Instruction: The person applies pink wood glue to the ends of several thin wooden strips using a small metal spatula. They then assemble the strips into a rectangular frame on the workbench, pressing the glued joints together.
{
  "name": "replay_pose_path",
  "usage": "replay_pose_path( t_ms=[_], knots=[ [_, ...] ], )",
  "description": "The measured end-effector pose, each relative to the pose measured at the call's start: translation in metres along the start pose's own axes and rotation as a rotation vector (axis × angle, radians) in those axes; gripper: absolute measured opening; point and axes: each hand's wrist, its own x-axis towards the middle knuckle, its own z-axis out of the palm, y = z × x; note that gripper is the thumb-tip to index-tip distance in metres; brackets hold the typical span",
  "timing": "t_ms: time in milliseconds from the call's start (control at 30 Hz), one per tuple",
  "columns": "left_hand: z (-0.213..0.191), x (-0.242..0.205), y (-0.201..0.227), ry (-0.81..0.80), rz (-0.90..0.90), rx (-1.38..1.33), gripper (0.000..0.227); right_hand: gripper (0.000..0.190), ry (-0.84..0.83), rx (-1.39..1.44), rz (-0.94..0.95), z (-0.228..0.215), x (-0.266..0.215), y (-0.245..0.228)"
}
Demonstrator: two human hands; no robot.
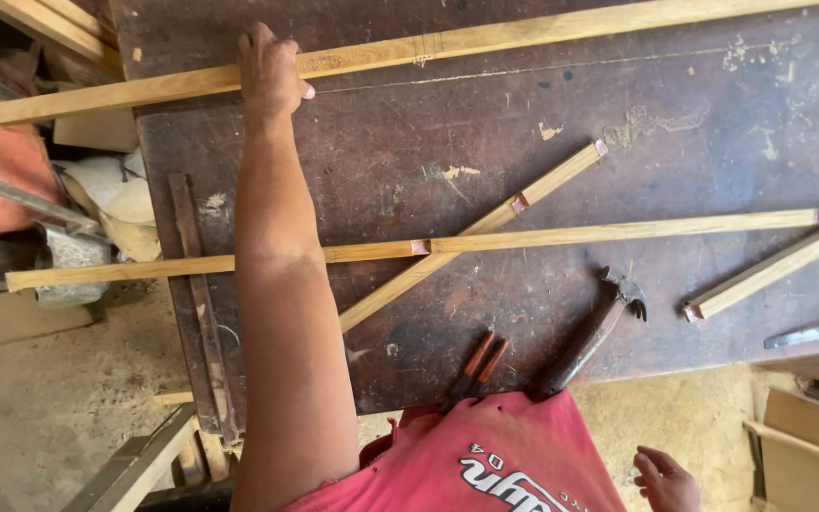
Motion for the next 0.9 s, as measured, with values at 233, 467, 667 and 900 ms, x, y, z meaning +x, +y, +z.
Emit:
replay_pose_path(
  t_ms=[233,467,667,900],
  knots=[
    [0.002,-0.015,-0.007,0.096,0.038,0.010,0.052,0.037,-0.047,0.017,-0.001,0.010,-0.004,-0.005],
    [-0.014,-0.106,0.030,-0.009,0.122,-0.102,0.057,0.038,-0.151,-0.015,-0.138,0.012,0.025,-0.018],
    [-0.060,-0.267,0.068,0.018,0.187,-0.335,0.054,0.038,-0.171,-0.078,-0.338,-0.011,0.077,0.002],
    [-0.095,-0.463,0.128,-0.046,-0.272,-0.313,0.038,0.030,-0.106,-0.311,-0.667,-0.038,0.149,-0.003]
  ],
)
